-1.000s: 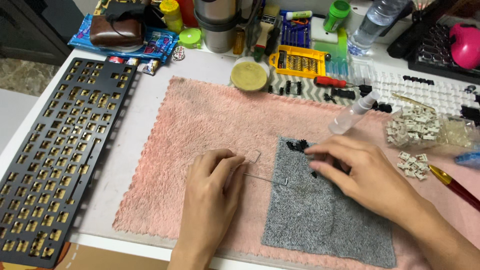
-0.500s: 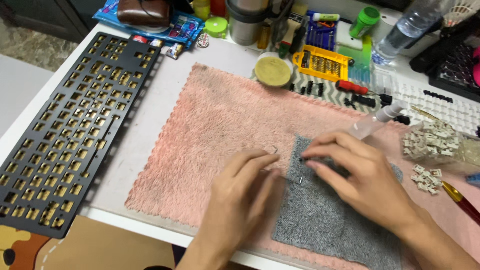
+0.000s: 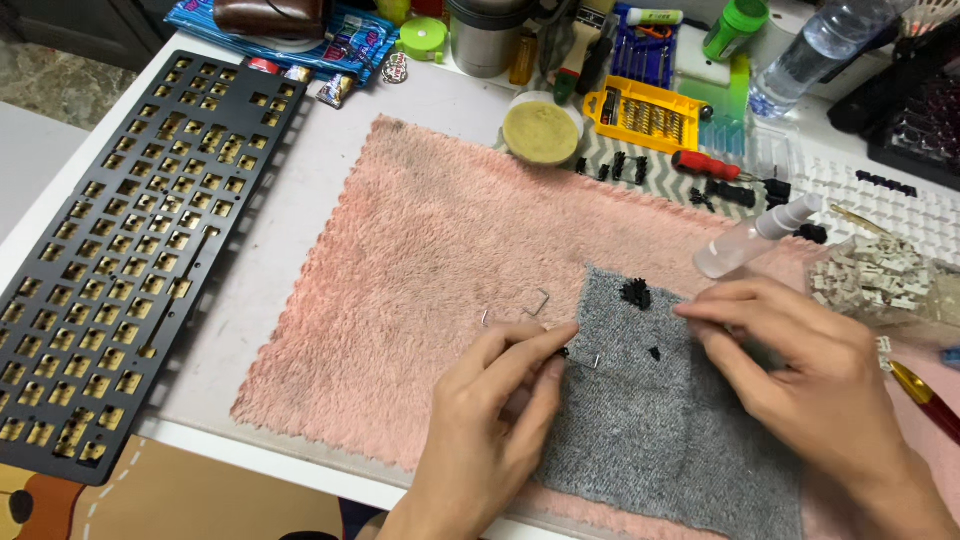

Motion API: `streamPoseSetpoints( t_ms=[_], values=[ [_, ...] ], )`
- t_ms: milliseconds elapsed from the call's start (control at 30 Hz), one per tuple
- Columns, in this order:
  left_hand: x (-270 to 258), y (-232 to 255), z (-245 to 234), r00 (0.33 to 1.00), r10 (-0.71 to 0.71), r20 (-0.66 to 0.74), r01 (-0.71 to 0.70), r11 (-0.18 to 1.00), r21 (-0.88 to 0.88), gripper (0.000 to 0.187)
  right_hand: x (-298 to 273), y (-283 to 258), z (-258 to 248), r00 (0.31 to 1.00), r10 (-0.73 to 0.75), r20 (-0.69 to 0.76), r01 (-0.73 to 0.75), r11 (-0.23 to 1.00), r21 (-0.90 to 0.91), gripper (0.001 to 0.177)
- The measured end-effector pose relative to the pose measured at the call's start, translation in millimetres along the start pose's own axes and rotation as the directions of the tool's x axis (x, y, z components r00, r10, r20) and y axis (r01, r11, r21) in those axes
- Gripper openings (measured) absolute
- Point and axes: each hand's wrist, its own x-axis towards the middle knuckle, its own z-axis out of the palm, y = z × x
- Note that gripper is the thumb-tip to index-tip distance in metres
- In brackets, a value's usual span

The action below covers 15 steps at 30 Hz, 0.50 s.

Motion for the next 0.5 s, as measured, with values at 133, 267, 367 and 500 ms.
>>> streamPoseSetpoints(
  t_ms=[133, 267, 367, 500],
  values=[
    [1, -7, 0, 1.0, 0.018, -0.017, -0.018, 0.999, 0.034, 0.024, -7, 15, 4, 0.993, 0.029, 0.117, -0.033, 0.999, 0.026, 0.021],
    [2, -8, -1, 0.999, 0.03, -0.017, -0.03, 1.0, 0.003, 0.016, -17, 31, 14, 0.961, -0.027, 0.274, 0.019, 0.999, 0.034, 0.03],
    [1, -7, -1, 1.0, 0.019, 0.002, -0.019, 1.0, -0.013, 0.02, -18, 33, 12, 0.95, -0.027, 0.312, 0.024, 1.0, 0.014, 0.022],
    [0, -4, -3, 1.0, 0.02, 0.02, -0.019, 0.999, -0.045, 0.024, -10, 12, 8, 0.978, -0.015, 0.206, -0.001, 0.997, 0.079, 0.009]
  ],
)
